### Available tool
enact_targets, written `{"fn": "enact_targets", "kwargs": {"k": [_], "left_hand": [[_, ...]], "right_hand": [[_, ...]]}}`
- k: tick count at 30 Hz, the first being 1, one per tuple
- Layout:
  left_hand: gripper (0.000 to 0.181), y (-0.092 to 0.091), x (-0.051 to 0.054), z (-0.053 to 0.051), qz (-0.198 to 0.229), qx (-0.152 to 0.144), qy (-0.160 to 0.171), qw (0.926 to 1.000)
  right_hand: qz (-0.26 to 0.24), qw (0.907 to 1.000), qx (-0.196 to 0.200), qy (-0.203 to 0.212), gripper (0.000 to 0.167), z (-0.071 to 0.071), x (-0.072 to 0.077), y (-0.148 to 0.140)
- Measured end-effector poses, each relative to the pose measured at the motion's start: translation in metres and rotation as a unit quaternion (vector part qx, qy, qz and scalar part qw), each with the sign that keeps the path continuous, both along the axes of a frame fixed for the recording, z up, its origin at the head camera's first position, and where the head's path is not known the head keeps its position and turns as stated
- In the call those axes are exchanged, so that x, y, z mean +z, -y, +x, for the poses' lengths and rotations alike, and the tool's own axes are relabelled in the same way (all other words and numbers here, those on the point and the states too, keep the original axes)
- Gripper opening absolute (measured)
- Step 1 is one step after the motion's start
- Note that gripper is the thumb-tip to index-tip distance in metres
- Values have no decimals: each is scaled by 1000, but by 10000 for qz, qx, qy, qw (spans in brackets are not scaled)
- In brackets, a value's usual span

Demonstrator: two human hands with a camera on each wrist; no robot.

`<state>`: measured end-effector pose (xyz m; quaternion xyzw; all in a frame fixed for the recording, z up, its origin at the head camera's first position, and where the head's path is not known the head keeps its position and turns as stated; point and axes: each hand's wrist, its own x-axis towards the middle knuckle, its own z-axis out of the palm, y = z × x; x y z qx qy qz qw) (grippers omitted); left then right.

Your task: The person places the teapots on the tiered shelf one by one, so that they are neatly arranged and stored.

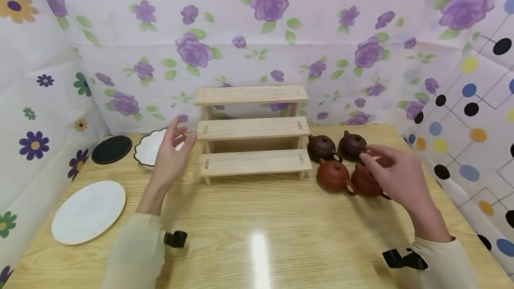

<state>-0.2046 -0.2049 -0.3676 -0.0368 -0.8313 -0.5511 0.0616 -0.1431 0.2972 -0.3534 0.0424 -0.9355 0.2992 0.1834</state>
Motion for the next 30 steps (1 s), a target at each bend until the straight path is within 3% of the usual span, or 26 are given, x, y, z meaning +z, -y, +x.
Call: {"fn": "enact_targets", "kwargs": {"k": [3, 7, 12, 17, 23, 30], "left_hand": [[82, -4, 2, -24, 167, 9, 103, 9998], [80, -7, 2, -49, 322, 289, 204, 9989], [75, -10, -2, -69, 373, 606, 243, 9972], [70, -18, -7, -79, 496, 544, 216, 9971], [65, -24, -10, -85, 786, 620, 251, 9947], [60, -25, -10, -90, 861, 855, -150, 9925]], "right_hand": [[-56, 9998, -122, 161, 38, 5, -10, -4], [-70, 9982, -115, 591, 33, 10, -22, -4], [84, 9953, 4, 964, 27, 14, -34, -2], [352, 9946, 82, 970, 22, 18, -42, -3], [268, 9912, 110, 1291, 25, 20, -46, -1], [123, 9886, 202, 1488, 27, 17, -50, 4]]}}
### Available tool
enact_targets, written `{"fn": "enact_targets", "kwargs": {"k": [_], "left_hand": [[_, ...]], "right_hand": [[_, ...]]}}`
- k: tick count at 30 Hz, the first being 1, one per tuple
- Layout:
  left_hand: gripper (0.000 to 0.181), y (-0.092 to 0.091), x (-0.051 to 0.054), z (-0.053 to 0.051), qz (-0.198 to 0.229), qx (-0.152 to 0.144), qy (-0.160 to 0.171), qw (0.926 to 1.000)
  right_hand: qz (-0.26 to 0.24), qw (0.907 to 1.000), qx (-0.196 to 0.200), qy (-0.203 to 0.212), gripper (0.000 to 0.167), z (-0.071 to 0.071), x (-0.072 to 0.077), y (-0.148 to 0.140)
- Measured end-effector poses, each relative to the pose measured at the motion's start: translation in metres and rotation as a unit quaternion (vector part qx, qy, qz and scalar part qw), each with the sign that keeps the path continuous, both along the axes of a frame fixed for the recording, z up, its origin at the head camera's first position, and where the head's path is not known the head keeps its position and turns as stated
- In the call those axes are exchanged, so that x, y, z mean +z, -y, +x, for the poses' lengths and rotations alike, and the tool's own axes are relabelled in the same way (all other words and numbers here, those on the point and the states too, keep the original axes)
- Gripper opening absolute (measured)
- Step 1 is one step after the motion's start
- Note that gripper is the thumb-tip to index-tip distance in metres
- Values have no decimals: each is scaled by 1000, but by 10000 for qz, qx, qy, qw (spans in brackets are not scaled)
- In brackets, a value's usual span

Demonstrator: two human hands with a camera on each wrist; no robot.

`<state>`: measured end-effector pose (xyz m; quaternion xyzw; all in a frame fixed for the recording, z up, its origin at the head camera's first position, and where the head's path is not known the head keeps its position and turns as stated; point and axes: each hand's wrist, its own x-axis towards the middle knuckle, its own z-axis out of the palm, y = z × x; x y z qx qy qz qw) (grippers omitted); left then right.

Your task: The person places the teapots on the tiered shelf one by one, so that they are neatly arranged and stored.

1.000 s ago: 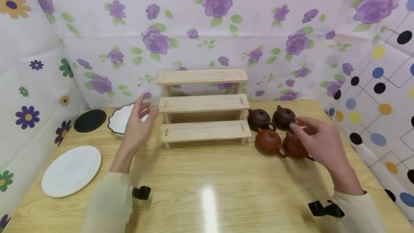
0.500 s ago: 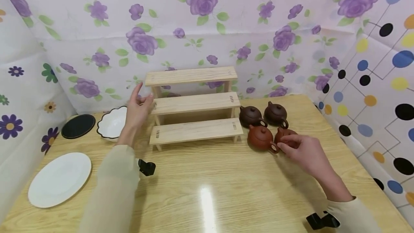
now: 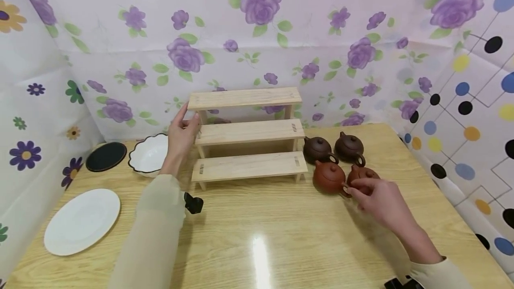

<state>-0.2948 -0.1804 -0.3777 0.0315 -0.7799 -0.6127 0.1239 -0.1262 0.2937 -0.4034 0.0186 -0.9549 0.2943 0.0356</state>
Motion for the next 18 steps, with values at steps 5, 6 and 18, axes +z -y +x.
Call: {"fn": "enact_targets", "kwargs": {"k": [5, 6, 18], "left_hand": [[59, 0, -5, -1, -238, 6, -245, 9994], [59, 0, -6, -1, -276, 28, -269, 9993], [55, -1, -1, -1, -337, 129, -266, 9990]], "right_hand": [[-166, 9998, 41, 32, 22, 2, -2, 4], [-177, 9998, 45, 30, 22, 2, -3, 4], [146, 9996, 168, -145, 19, -3, -10, 9]]}}
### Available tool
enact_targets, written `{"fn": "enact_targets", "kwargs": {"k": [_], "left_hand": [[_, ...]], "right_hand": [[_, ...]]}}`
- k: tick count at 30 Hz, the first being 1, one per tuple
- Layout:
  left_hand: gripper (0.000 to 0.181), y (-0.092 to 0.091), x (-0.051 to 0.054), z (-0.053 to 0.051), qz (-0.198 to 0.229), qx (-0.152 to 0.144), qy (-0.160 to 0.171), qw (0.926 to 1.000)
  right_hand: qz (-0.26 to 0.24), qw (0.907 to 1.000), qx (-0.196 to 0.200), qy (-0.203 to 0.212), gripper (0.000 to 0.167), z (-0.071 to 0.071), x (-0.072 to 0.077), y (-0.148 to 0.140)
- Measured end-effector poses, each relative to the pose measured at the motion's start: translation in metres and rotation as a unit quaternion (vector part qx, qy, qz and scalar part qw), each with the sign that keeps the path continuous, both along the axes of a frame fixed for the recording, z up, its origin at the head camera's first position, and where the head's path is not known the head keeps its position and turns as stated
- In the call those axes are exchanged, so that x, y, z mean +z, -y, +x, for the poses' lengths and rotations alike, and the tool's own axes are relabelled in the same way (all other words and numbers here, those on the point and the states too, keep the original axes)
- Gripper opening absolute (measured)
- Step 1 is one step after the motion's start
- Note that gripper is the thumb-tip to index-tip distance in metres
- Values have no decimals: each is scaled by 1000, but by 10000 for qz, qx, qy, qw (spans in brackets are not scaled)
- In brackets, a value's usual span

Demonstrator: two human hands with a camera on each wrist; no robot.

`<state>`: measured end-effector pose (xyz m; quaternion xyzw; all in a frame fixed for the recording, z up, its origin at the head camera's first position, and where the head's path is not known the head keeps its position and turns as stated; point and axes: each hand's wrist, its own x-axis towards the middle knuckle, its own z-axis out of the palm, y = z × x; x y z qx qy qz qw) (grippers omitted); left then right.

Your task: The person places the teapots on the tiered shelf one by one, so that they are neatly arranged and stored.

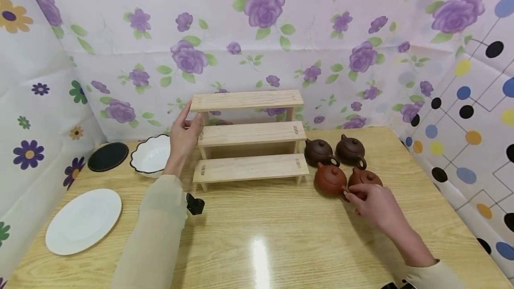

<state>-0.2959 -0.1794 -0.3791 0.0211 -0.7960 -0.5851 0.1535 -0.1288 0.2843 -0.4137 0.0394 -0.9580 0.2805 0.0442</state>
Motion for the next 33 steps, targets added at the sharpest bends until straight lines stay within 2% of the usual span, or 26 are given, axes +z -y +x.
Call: {"fn": "enact_targets", "kwargs": {"k": [7, 17, 25, 29, 33], "left_hand": [[56, 1, 0, 0, -157, 75, -3, 9998], [58, 7, 2, 2, -492, 222, 128, 9985], [56, 4, 2, 3, -536, 223, 172, 9982], [56, 2, 2, 3, -496, 168, 166, 9985], [57, 0, 2, 1, -467, 120, 128, 9988]], "right_hand": [[234, 9997, 32, 3, 21, -1, -1, 3], [298, 9995, 113, -63, 22, -5, -4, 7], [374, 9984, 30, -415, 21, -4, -7, 4], [277, 9984, -6, -486, 21, 1, -2, 1], [169, 9984, -101, -527, 23, 5, 11, -4]]}}
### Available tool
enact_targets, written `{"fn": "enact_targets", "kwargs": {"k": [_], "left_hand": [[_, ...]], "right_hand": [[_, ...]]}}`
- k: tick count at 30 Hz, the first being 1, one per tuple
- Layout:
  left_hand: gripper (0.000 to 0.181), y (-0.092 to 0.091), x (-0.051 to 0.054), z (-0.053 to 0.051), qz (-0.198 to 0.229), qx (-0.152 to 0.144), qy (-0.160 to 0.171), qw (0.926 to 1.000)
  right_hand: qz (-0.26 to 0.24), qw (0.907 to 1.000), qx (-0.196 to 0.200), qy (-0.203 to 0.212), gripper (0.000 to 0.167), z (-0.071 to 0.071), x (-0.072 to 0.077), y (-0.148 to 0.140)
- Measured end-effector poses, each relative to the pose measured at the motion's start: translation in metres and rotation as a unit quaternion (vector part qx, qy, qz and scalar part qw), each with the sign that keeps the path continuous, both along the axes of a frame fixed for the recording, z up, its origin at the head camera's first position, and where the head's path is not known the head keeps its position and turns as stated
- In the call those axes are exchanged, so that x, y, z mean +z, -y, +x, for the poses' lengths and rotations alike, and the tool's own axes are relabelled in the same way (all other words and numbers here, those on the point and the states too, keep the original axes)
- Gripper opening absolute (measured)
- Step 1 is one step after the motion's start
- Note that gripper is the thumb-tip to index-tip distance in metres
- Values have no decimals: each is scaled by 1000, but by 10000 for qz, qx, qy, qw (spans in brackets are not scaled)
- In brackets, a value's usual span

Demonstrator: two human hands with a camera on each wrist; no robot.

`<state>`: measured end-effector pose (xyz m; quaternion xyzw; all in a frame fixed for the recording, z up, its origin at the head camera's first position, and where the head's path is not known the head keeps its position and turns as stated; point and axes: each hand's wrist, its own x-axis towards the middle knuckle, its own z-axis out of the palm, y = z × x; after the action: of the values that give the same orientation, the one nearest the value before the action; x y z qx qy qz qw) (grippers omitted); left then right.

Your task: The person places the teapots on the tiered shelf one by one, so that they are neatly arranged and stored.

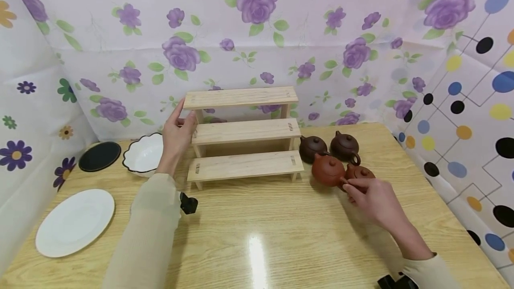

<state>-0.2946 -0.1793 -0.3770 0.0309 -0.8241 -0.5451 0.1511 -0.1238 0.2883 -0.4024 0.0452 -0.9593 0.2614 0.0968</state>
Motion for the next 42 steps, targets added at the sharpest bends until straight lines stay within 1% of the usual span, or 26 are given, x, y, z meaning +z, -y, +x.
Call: {"fn": "enact_targets", "kwargs": {"k": [7, 13, 17, 20, 22, 25, 28, 32, 34, 38, 42], "left_hand": [[57, 1, 3, 0, 28, 10, 8, 10000], [58, 2, 5, -1, 26, 12, -35, 10000], [57, 3, 5, -1, 42, 8, -58, 10000], [56, 3, 5, -2, 31, 15, -73, 10000], [56, 4, 6, -1, 22, 24, -75, 10000], [56, 4, 7, -1, 20, 37, -59, 10000], [56, 5, 5, -1, 44, 44, -26, 10000], [56, 5, 3, -1, 62, 54, -16, 10000], [56, 5, 2, -1, 53, 66, -26, 10000], [57, 3, 2, 1, 42, 63, -18, 10000], [56, 1, 1, 0, 59, -14, -3, 10000]], "right_hand": [[88, 9999, 28, -102, 25, -5, 26, -4], [-29, 9996, 122, -240, 27, -13, 38, -1], [-351, 9986, 323, -231, 30, -19, 41, 4], [-831, 9955, 464, -18, 33, -24, 44, 9], [-1218, 9910, 533, 144, 36, -29, 46, 11], [-1813, 9808, 599, 405, 39, -36, 49, 17], [-2355, 9675, 723, 568, 39, -43, 51, 24], [-2957, 9487, 946, 607, 37, -53, 53, 34], [-3153, 9415, 1058, 552, 35, -58, 53, 39], [-3413, 9308, 1217, 479, 34, -67, 55, 49], [-3545, 9243, 1319, 517, 33, -76, 58, 58]]}}
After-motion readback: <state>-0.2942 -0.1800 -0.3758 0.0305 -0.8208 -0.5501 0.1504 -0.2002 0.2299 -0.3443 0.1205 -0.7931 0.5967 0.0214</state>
